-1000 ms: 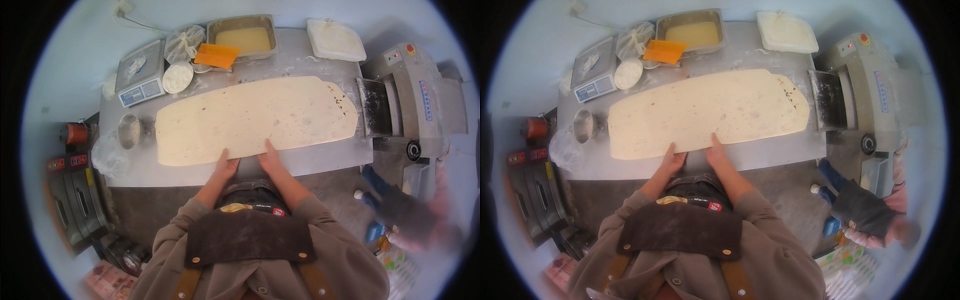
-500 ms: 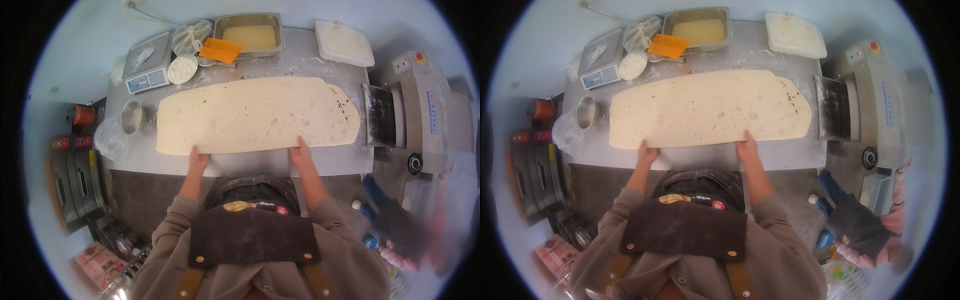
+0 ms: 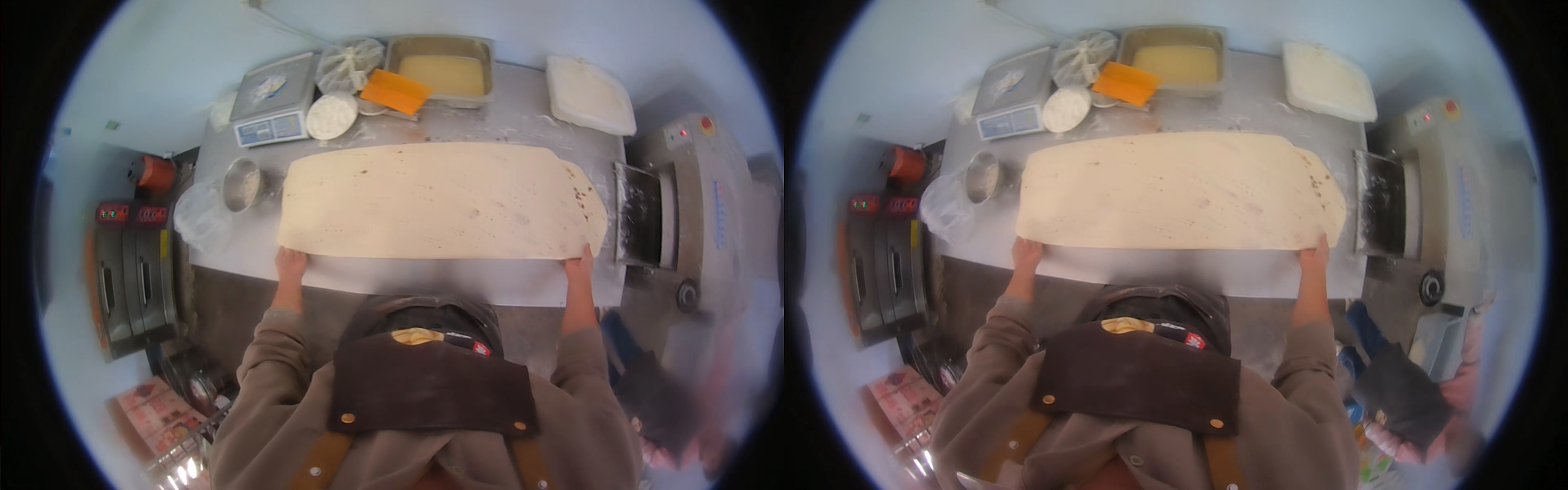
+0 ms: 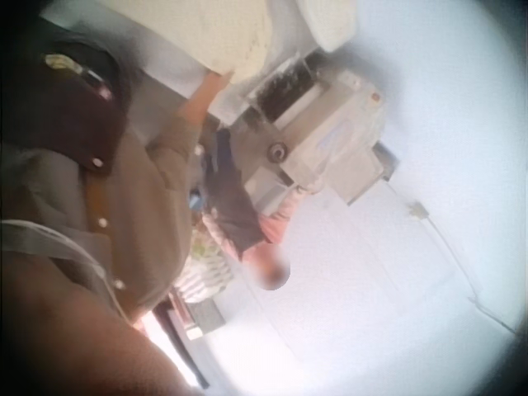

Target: The person spreads a dark filling over a large sheet of dough, folds it into a rectangular block, and presses it flat. They then pass the block through a dough sheeter to thin it and use a round cutter to cut multiple circular pieces from the sheet.

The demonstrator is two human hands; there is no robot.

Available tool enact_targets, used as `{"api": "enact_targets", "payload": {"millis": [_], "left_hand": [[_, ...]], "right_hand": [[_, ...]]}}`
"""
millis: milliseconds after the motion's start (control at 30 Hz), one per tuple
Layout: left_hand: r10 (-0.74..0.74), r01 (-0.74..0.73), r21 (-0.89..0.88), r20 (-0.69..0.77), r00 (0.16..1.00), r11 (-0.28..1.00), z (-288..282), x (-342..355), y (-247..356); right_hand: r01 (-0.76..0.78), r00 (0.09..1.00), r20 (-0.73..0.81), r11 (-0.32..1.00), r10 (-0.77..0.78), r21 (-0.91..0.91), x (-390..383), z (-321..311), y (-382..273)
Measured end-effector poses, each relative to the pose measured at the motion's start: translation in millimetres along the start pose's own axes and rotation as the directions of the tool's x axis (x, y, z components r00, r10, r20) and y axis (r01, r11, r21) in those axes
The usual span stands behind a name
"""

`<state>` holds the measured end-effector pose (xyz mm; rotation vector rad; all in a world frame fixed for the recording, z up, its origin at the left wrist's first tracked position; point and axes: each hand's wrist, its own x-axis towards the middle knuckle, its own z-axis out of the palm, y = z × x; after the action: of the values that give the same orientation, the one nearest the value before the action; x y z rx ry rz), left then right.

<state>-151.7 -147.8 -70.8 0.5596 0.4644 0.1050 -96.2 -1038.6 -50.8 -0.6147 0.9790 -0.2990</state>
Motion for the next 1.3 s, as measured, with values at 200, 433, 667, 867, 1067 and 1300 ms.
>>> {"api": "enact_targets", "payload": {"millis": [200,433,667,867,1067,1300], "left_hand": [[0.1,-0.087,-0.185,0.061,0.993,0.979,-24,5,-22],[0.125,-0.157,-0.006,-0.576,0.808,0.988,7,27,5],[0.372,0.026,0.696,-0.415,0.83,0.717,17,63,58],[0.362,0.008,0.914,-0.169,0.917,0.406,55,95,33],[0.299,0.15,0.969,-0.205,0.932,0.196,68,118,41],[0.359,0.059,0.989,-0.105,0.927,0.137,83,109,47]], "right_hand": [[-0.068,0.996,0.049,0.998,0.068,0.003,-47,19,68],[-0.351,0.933,0.063,0.935,0.354,-0.058,-138,53,203],[-0.269,0.962,-0.229,0.635,0.147,-0.724,-242,131,291],[-0.007,0.931,0.231,0.645,0.284,-0.764,-214,321,327],[-0.111,0.968,0.148,0.876,0.202,-0.47,-133,484,395],[-0.359,0.93,-0.005,0.908,0.367,-0.216,-121,538,418]]}}
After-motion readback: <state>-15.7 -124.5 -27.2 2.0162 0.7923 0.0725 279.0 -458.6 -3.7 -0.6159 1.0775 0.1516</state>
